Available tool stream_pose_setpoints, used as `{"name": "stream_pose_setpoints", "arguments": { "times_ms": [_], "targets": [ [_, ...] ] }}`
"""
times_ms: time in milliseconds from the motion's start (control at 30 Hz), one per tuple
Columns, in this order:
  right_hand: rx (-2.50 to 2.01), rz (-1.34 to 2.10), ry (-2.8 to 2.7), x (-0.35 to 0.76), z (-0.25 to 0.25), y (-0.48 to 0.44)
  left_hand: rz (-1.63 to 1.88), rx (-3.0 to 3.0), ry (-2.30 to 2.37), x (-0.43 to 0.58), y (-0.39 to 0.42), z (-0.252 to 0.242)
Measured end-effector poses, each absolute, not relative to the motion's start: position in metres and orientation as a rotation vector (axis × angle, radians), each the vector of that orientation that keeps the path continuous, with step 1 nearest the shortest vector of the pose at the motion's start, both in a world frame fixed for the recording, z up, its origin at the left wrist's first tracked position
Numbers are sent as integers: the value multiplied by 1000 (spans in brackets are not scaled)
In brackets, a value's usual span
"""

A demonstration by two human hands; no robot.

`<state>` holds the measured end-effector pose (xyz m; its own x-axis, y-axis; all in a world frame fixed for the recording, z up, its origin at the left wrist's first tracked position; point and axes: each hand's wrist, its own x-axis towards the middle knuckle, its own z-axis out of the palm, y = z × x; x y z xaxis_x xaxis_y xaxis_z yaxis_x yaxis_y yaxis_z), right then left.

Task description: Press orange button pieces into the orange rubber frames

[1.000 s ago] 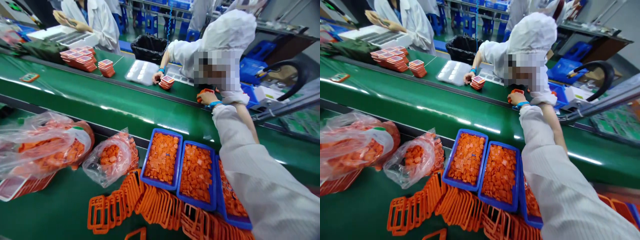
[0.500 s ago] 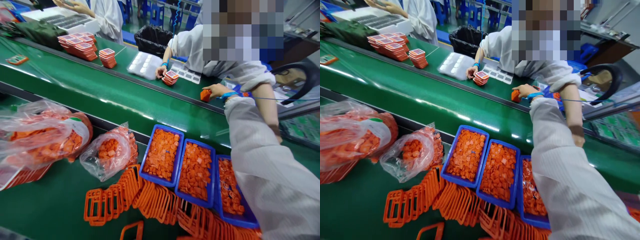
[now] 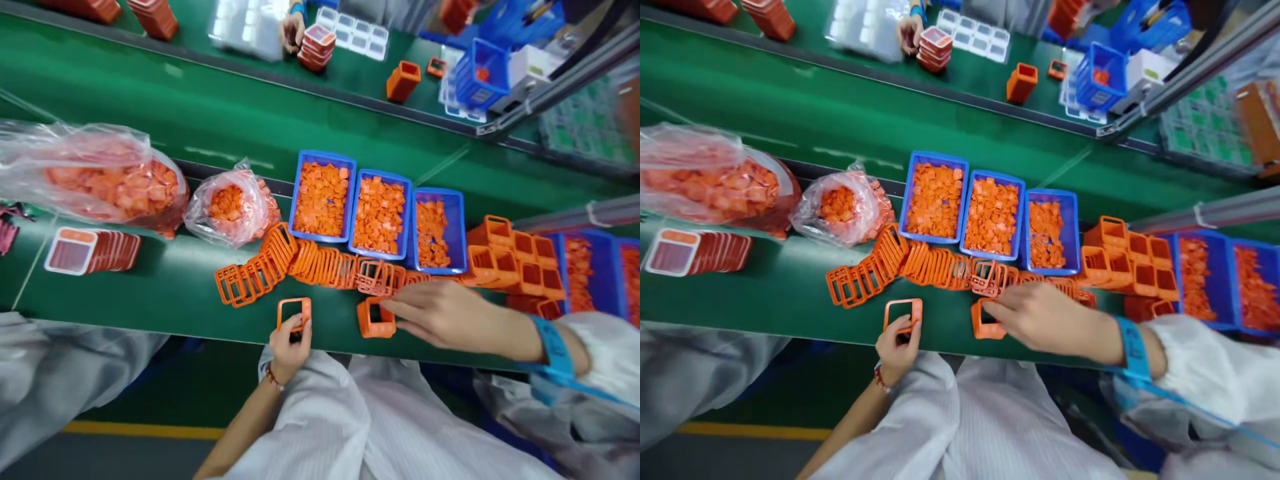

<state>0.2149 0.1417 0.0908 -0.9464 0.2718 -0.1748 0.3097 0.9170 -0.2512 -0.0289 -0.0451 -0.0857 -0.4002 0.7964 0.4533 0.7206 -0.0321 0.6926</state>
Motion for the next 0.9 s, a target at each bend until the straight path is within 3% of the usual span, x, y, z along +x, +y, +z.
{"name": "stream_pose_setpoints", "arguments": {
  "times_ms": [100,267,467,567,733,900],
  "targets": [
    [510,-350,2859,222,66,79,1449,1644,2072,-30,-47,-87],
    [622,-236,2714,216,10,49,1482,1578,1998,-31,-48,-88],
    [771,-432,2590,209,-20,34,1487,1516,1976,-30,-53,-93],
    [741,-662,2554,214,8,32,1497,1520,1988,-32,-54,-95],
    [797,-1097,2590,230,99,98,1535,1635,1984,-32,-47,-91],
    [1086,-586,2895,250,145,272,1507,1731,2073,-31,-39,-88]
  ]
}}
